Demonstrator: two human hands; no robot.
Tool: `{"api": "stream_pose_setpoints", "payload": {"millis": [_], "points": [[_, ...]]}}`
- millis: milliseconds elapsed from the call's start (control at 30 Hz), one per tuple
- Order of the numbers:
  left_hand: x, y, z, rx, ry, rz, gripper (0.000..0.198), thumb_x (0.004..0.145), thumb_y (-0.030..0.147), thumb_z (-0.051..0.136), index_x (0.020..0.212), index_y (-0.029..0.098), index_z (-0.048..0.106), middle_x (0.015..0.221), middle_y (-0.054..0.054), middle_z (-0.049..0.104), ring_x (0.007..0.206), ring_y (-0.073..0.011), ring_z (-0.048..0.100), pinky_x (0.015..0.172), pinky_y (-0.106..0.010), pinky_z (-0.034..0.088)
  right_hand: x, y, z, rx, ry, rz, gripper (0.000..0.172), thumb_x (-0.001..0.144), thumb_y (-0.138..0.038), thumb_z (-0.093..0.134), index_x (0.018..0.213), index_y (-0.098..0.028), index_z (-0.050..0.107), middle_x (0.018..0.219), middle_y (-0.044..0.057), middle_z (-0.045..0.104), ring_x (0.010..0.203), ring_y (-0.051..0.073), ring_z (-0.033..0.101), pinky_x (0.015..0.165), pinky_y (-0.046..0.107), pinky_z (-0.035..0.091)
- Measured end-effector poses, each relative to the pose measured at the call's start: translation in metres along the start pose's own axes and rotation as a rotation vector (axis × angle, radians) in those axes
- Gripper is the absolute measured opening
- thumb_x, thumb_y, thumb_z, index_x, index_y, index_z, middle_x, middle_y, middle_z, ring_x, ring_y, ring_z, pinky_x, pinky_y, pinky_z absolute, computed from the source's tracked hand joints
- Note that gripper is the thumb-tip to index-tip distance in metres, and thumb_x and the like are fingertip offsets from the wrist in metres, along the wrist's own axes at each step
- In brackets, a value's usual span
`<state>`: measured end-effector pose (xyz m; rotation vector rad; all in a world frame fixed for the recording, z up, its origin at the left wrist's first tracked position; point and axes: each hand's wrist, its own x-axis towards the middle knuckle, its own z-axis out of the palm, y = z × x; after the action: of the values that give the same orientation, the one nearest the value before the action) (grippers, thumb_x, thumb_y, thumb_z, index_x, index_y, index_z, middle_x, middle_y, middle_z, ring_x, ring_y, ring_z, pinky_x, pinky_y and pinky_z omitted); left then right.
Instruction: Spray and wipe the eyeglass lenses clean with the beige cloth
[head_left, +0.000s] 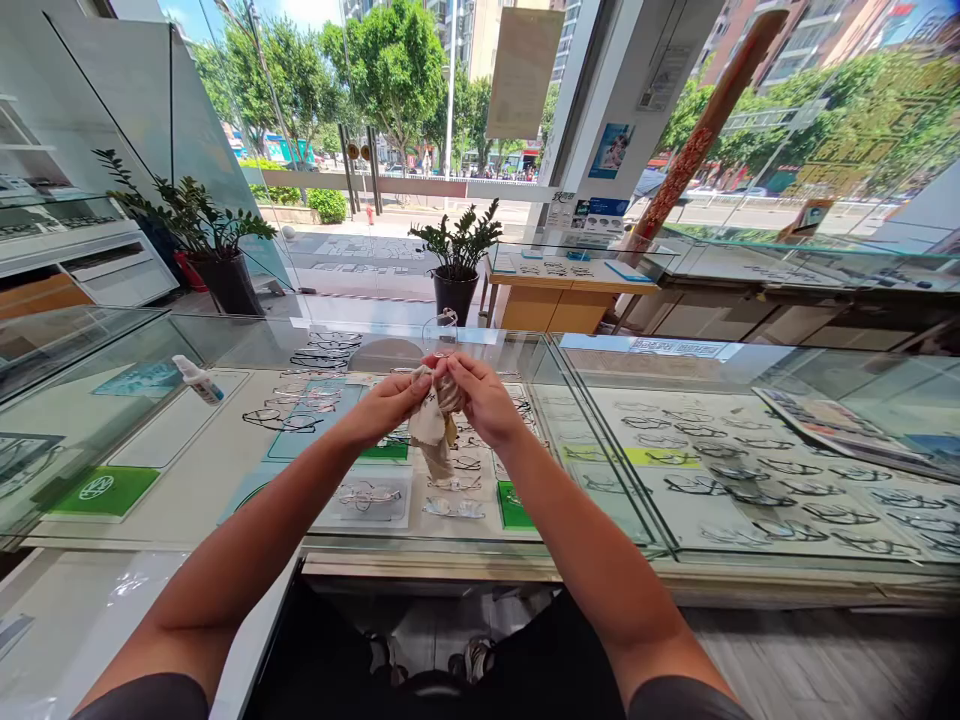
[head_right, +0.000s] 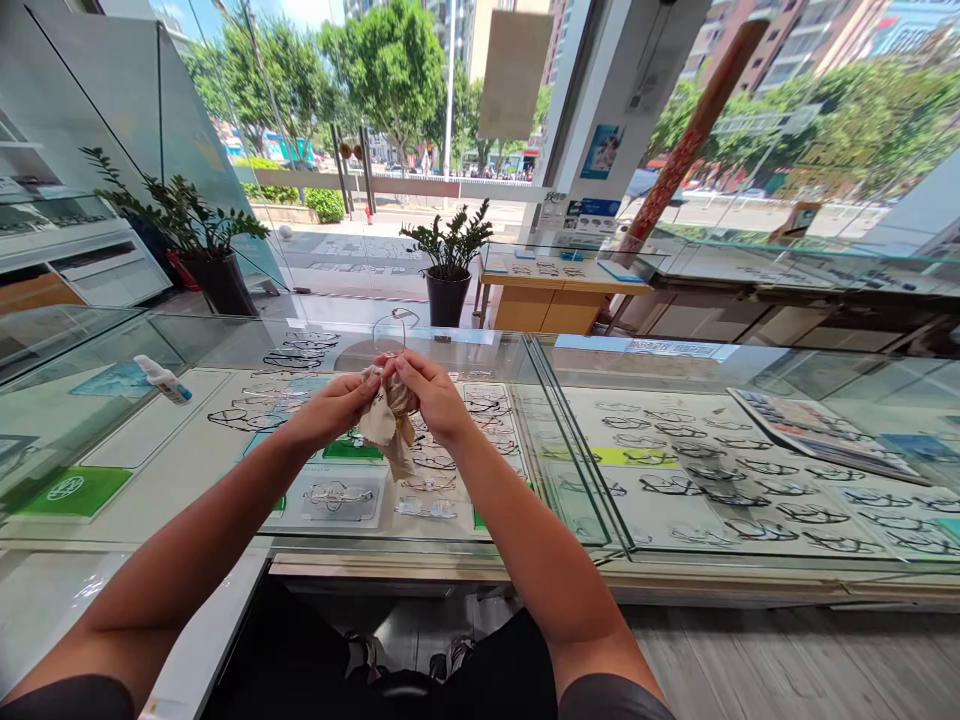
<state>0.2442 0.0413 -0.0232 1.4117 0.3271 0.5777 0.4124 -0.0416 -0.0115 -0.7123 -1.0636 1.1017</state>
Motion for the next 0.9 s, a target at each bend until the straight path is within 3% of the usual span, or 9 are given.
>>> {"api": "stream_pose_setpoints", "payload": {"millis": [300, 367, 467, 533, 700, 900], "points": [[-0.002, -0.003, 0.001, -0.034, -0.082, -0.019, 0.051, 0.086, 0.059, 0.092, 0.091, 0.011, 0.075, 0.079, -0.005, 0.069, 0.067, -0.0129, 0.06, 0.062, -0.024, 0.045, -0.001, 0.003, 0.005, 0.117, 0.019, 0.031, 0.04, 0.078, -0.058, 0.094, 0.081, -0.022, 0.076, 0.105, 0.005, 0.08, 0.104, 0.019, 0.07, 0.092, 0.028, 0.058], [-0.003, -0.003, 0.001, -0.042, -0.088, -0.016, 0.046, 0.084, 0.052, 0.095, 0.094, 0.011, 0.077, 0.083, -0.006, 0.072, 0.071, -0.0143, 0.064, 0.065, -0.024, 0.05, -0.001, 0.003, 0.006, 0.124, 0.026, 0.041, 0.041, 0.077, -0.057, 0.095, 0.081, -0.022, 0.075, 0.104, 0.005, 0.079, 0.096, 0.017, 0.069, 0.082, 0.025, 0.058], [-0.003, -0.002, 0.005, -0.056, -0.055, -0.012, 0.044, 0.077, 0.045, 0.101, 0.096, 0.011, 0.081, 0.089, -0.008, 0.076, 0.077, -0.0154, 0.07, 0.071, -0.024, 0.054, 0.0, 0.004, 0.006, 0.094, 0.045, 0.067, 0.044, 0.079, -0.061, 0.092, 0.082, -0.021, 0.073, 0.107, 0.006, 0.08, 0.074, 0.011, 0.059, 0.049, 0.02, 0.039], [-0.003, -0.002, 0.009, -0.061, -0.02, 0.0, 0.045, 0.074, 0.044, 0.103, 0.096, 0.01, 0.083, 0.09, -0.009, 0.079, 0.078, -0.0149, 0.07, 0.071, -0.023, 0.054, 0.0, 0.005, 0.006, 0.085, 0.049, 0.075, 0.045, 0.081, -0.062, 0.09, 0.083, -0.021, 0.072, 0.108, 0.006, 0.08, 0.061, 0.007, 0.047, 0.042, 0.02, 0.026], [-0.002, -0.005, 0.019, -0.082, 0.07, -0.006, 0.05, 0.072, 0.049, 0.104, 0.093, 0.01, 0.082, 0.084, -0.009, 0.08, 0.072, -0.016, 0.072, 0.069, -0.024, 0.056, -0.001, 0.007, 0.009, 0.1, 0.064, 0.076, 0.044, 0.081, -0.062, 0.09, 0.085, -0.021, 0.074, 0.108, 0.003, 0.082, 0.05, 0.002, 0.027, 0.042, 0.018, 0.031], [0.001, -0.008, 0.028, -0.122, 0.161, 0.061, 0.055, 0.069, 0.056, 0.104, 0.085, 0.011, 0.077, 0.075, -0.004, 0.076, 0.063, -0.0121, 0.066, 0.062, -0.022, 0.053, -0.005, 0.009, 0.017, 0.026, 0.111, 0.026, 0.044, 0.083, -0.064, 0.086, 0.085, -0.021, 0.076, 0.111, 0.005, 0.082, 0.055, 0.005, 0.035, 0.044, 0.022, 0.03]]}}
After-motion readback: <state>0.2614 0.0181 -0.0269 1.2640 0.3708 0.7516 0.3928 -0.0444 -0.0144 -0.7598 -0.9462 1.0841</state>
